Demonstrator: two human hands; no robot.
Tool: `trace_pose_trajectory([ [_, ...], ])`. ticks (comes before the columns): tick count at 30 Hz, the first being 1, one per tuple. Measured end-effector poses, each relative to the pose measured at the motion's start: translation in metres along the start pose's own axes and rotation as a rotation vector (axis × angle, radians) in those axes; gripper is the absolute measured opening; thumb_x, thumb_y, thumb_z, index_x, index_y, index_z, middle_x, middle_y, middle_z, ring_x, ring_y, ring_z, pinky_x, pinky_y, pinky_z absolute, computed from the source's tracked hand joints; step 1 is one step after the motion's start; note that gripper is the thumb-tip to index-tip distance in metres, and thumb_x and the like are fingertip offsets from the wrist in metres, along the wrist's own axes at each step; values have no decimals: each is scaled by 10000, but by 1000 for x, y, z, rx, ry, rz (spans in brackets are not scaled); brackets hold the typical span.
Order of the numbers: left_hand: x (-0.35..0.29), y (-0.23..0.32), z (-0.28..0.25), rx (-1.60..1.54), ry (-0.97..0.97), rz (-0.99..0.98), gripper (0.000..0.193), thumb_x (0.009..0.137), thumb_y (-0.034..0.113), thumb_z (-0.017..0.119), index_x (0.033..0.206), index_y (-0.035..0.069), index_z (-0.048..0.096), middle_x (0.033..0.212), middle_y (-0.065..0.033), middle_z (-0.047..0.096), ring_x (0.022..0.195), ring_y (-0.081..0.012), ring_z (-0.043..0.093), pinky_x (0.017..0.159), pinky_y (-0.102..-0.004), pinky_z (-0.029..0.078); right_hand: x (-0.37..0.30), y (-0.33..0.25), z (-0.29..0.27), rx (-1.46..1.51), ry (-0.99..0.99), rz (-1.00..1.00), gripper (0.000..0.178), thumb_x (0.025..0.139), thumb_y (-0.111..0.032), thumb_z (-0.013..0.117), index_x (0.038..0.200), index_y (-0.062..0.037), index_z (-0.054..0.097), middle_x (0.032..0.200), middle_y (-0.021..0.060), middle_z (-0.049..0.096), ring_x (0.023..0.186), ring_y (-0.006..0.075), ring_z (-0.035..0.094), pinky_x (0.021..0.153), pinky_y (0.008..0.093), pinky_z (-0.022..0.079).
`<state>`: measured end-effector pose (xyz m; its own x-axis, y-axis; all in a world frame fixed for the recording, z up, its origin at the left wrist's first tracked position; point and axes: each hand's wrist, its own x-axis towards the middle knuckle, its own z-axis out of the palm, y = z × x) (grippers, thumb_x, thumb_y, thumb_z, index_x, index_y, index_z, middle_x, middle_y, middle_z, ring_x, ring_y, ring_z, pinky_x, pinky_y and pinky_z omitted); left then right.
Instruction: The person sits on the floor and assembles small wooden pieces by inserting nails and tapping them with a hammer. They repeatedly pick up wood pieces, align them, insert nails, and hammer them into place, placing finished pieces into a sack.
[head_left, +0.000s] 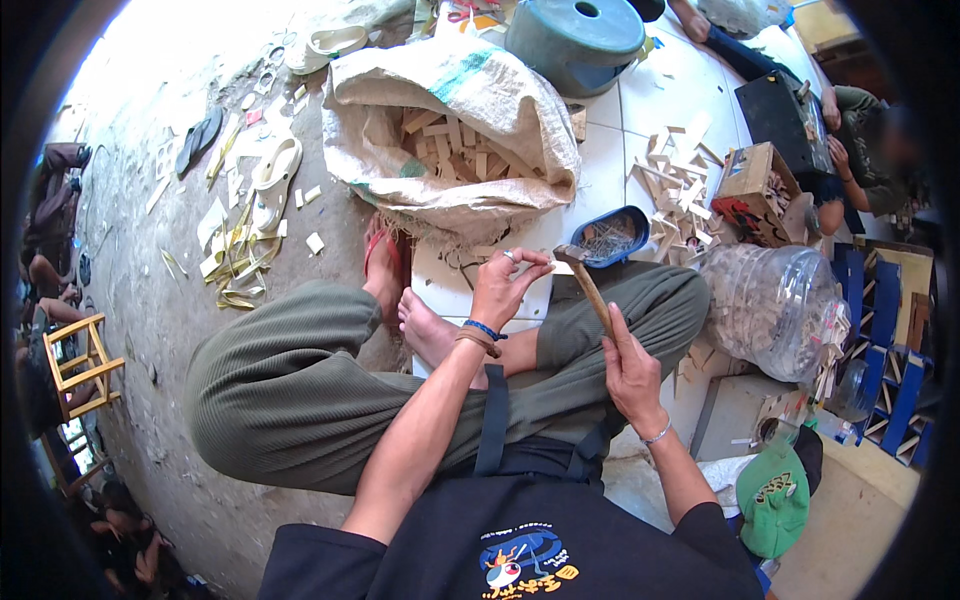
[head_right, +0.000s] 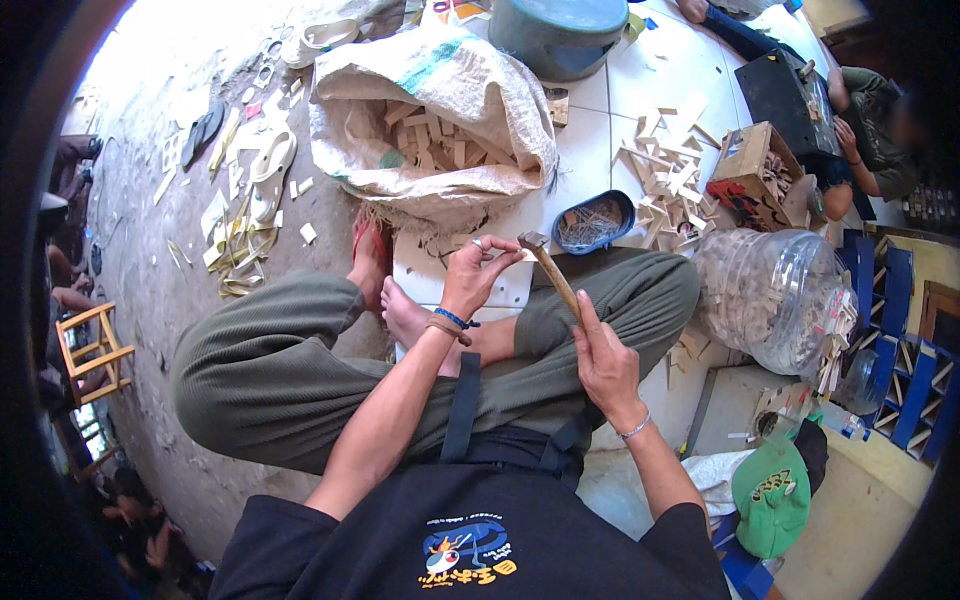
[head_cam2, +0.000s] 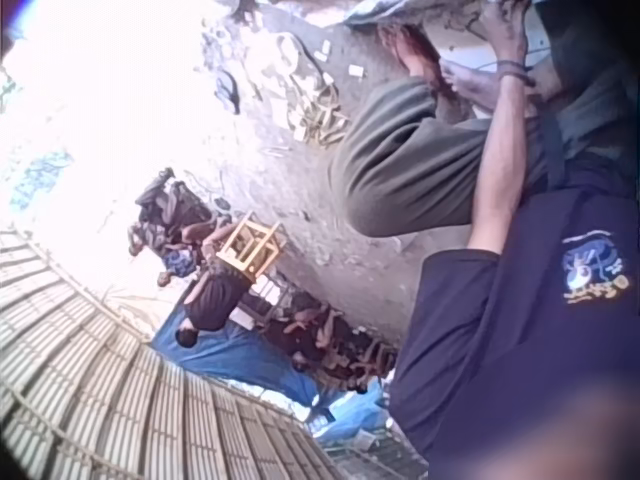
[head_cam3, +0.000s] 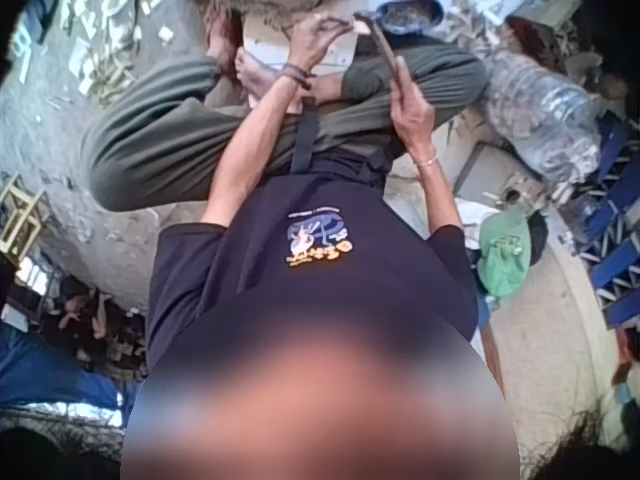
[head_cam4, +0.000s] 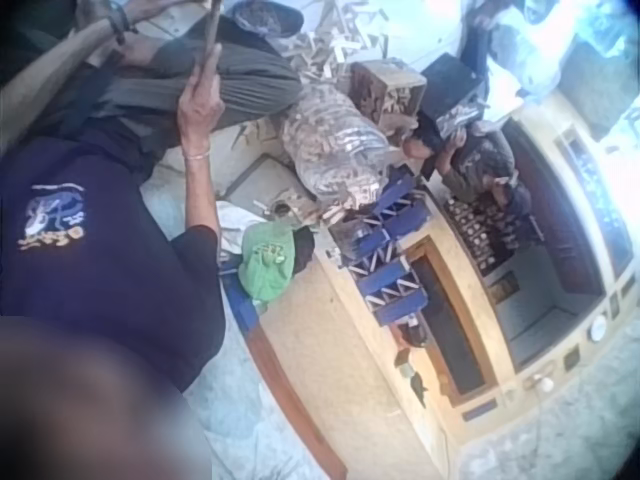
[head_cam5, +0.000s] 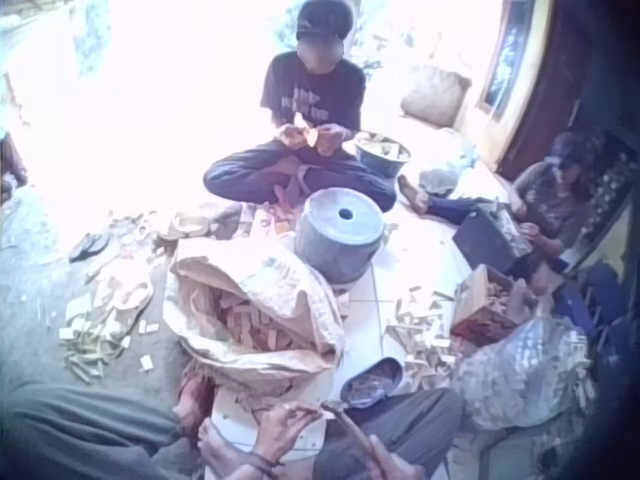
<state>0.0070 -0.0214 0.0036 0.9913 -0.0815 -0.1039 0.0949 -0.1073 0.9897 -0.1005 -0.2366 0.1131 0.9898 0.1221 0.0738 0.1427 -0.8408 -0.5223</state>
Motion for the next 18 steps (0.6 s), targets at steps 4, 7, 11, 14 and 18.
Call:
trace_pose_trajectory([
  [4, 0, 2, -1, 5, -5, -1, 134, 894, 168, 832, 999, 91, 800, 985, -54, 806, 949, -210, 691, 854, -347, 537, -3, -1, -5, -103, -62, -5, 653, 994, -99, 687, 1600, -208, 469, 851, 128, 649, 634, 339, 643, 575, 445, 521],
  [7, 1, 3, -1, 16, -5, -14, 134, 892, 168, 833, 999, 93, 802, 991, -56, 807, 952, -209, 691, 867, -349, 539, -6, 0, -7, -207, -201, 52, 637, 1003, -73, 667, 1598, -190, 471, 931, 159, 699, 689, 362, 670, 604, 440, 529],
  [11, 0, 4, -1, 1, -3, -23, 141, 892, 173, 835, 1002, 90, 802, 994, -59, 809, 962, -212, 694, 879, -352, 542, -7, 2, -2, -65, -33, -8, 630, 1011, -94, 660, 1601, -199, 464, 857, 146, 661, 660, 363, 651, 579, 465, 508],
  [14, 1, 3, -1, 25, -20, -31, 144, 897, 180, 833, 1000, 85, 800, 995, -59, 810, 968, -217, 699, 882, -354, 544, -7, 6, 1, -116, -49, -27, 631, 1013, -135, 667, 1604, -222, 461, 786, 113, 599, 603, 341, 617, 548, 463, 500],
  [18, 3, 1, -2, 52, -2, 43, 146, 914, 208, 825, 1005, 97, 796, 1016, -43, 812, 978, -199, 704, 868, -348, 536, -5, 6, 2, -125, -89, 10, 628, 1021, -145, 658, 1608, -225, 451, 789, 108, 619, 601, 340, 624, 544, 456, 509],
])
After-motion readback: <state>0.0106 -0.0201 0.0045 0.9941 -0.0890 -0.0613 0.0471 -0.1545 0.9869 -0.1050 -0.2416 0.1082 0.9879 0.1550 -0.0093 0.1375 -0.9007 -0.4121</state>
